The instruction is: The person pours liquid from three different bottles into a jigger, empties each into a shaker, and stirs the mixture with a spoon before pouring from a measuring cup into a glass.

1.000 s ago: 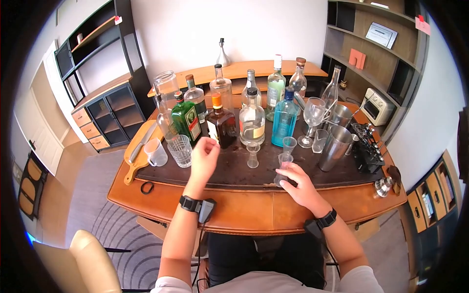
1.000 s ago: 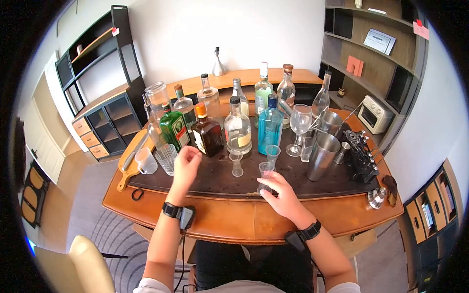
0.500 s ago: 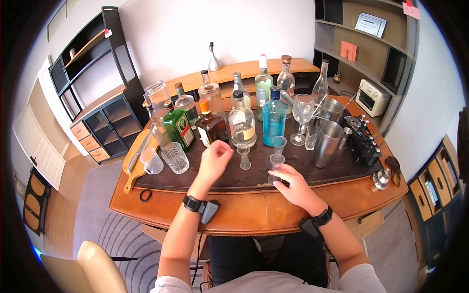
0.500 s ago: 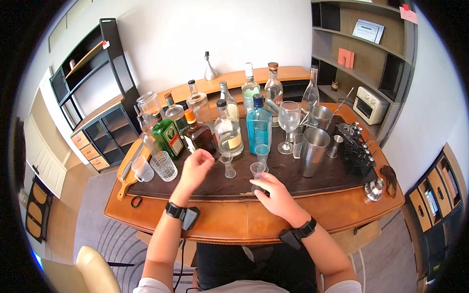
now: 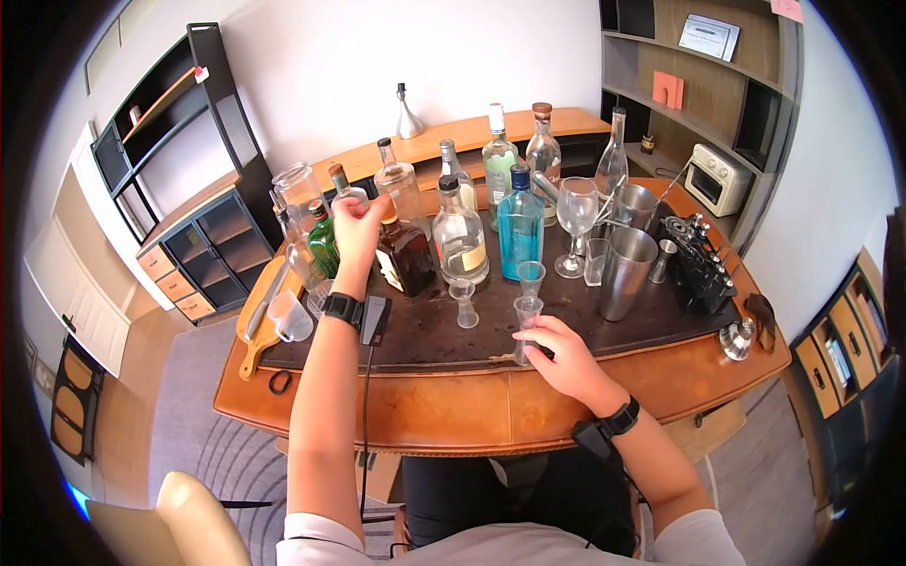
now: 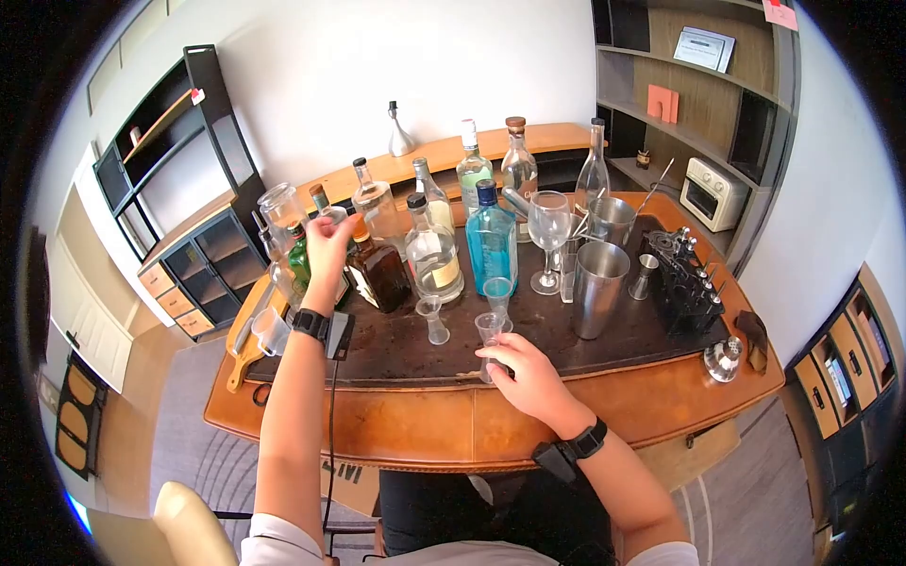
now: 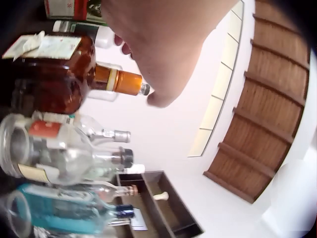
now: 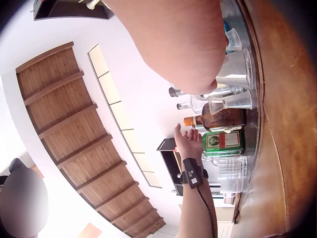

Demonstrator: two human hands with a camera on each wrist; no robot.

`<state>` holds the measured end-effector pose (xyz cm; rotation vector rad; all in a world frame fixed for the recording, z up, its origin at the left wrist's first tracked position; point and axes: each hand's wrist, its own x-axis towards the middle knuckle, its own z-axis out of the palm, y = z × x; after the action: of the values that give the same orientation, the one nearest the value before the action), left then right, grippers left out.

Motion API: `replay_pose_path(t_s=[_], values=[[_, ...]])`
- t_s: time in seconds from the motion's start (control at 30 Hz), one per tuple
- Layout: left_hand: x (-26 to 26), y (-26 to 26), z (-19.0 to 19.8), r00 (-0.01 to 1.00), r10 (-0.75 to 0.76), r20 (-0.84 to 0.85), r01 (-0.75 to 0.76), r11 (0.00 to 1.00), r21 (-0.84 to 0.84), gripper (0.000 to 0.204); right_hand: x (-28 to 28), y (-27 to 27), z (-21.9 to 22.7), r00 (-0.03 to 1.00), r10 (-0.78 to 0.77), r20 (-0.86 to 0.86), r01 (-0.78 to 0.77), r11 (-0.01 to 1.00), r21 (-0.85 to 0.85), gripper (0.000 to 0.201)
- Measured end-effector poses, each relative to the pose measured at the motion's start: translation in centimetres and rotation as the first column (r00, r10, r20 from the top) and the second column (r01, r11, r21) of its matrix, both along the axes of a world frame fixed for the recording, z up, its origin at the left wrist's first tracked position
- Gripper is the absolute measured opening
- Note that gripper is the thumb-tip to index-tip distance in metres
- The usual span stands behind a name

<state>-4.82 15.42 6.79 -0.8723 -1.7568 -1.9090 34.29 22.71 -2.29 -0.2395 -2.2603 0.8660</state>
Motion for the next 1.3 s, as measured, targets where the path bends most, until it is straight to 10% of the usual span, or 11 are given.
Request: replay_pose_path(t_s=[0.17,0.4,0.67,1.03,1.1,1.3], values=[[-1.8,0.1,-1.8,0.995,-0.103,-0.005,0.088,0.868,-0.489,0.043,0.0,-0.1,0.2,1.000,0.009,-0.019,-0.009,1.000,0.001,0.025],[-2.3,0.1,-2.0,0.996,-0.084,-0.007,0.059,0.756,-0.652,0.055,0.1,-0.3,0.4,1.000,0.002,-0.017,-0.001,1.000,0.004,0.025],[1.1,0.4,-4.8,0.999,0.031,0.021,-0.014,0.835,-0.550,0.116,0.1,-0.1,0.3,1.000,0.006,-0.019,-0.006,1.000,-0.003,0.027],[1.5,-0.5,-7.4,0.997,0.063,0.039,-0.047,0.943,-0.330,0.115,0.0,0.5,-0.5,1.000,-0.015,0.020,0.014,0.999,0.034,0.038],[2.1,-1.3,-6.5,0.962,-0.246,0.117,0.251,0.968,-0.028,0.111,0.1,0.4,-0.6,0.999,-0.024,0.032,0.023,0.999,0.049,0.040],[11.2,-8.4,-1.9,0.892,-0.420,0.169,0.405,0.907,0.117,0.107,-0.1,0.7,-0.9,1.000,-0.024,-0.014,0.024,0.998,0.065,0.029]])
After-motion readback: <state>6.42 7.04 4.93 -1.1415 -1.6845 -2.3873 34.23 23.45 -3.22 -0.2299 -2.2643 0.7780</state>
